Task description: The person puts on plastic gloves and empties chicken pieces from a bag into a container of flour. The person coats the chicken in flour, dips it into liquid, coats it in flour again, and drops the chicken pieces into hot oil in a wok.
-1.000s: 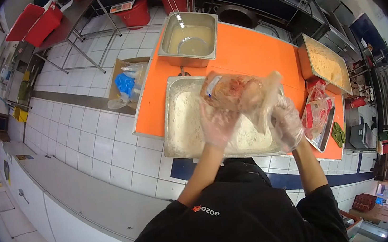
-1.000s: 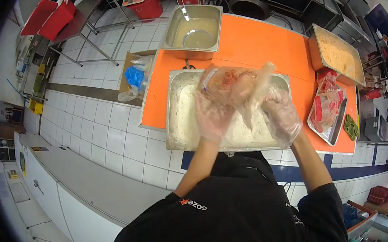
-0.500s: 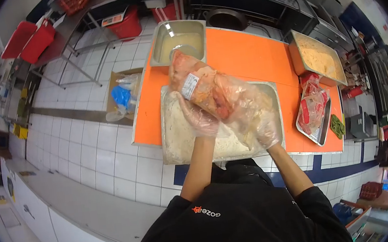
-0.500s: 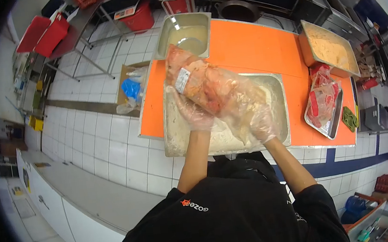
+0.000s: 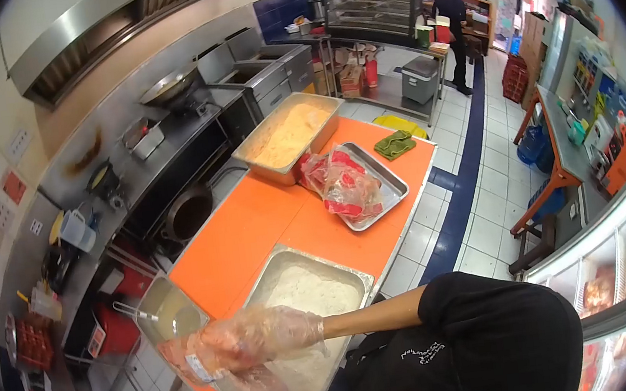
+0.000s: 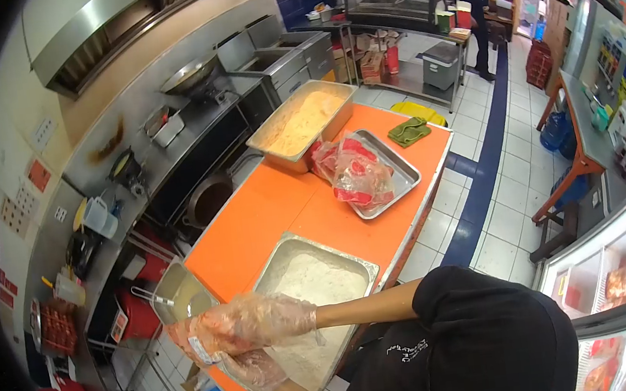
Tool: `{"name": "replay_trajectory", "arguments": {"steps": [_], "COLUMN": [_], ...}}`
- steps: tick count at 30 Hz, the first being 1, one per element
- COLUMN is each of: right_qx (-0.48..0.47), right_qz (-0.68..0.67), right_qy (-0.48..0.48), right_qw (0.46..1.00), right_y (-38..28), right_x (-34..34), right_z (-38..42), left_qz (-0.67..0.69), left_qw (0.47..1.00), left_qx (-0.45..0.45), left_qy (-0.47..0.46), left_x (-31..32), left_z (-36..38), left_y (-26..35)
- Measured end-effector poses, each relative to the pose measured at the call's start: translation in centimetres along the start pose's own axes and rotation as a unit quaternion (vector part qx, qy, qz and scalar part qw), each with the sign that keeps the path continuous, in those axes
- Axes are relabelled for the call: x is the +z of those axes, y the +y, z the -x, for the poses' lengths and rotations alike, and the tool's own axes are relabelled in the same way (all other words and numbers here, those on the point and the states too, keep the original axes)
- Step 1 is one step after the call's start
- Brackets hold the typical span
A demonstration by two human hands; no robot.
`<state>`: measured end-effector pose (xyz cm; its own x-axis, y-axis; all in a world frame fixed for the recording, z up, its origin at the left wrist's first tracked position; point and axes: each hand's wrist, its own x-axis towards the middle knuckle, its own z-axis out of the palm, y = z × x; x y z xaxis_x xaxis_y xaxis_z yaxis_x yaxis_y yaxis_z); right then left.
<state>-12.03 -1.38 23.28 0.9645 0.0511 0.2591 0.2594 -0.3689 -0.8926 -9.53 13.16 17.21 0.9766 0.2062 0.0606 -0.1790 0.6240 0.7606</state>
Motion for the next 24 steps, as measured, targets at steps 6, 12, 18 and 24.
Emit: {"name": "replay_trajectory", "arguments": {"steps": [6,12,18,24], "right_qx": [-0.016,0.069,0.132,0.127], "right_qz": [-0.068,-0.128,-0.063,0.049], "right_qy": [0.022,-0.068,-0.056,-0.065], "right_qw": [0.997,0.987,0.988,0.989], "right_y": [7.8,11.2,16.2,16.9], "right_x": [2.6,2.3,4.4,4.3], "right_z": [1.9,2.2,2.1,2.2], "left_qz": [-0.044,-0.064,-0.078,-0.087], "left_qw": [0.998,0.994,0.992,0.989], "left_qx": [-0.047,-0.072,-0.084,-0.098], "left_qy": [-0.027,-0.043,-0.053,-0.061], "left_x": [-1.2,-1.8,-2.0,-2.5], "left_z": [-0.8,-1.3,-1.8,-2.2], "left_y": [-1.8,-3.2,-4.1,-4.9]}}
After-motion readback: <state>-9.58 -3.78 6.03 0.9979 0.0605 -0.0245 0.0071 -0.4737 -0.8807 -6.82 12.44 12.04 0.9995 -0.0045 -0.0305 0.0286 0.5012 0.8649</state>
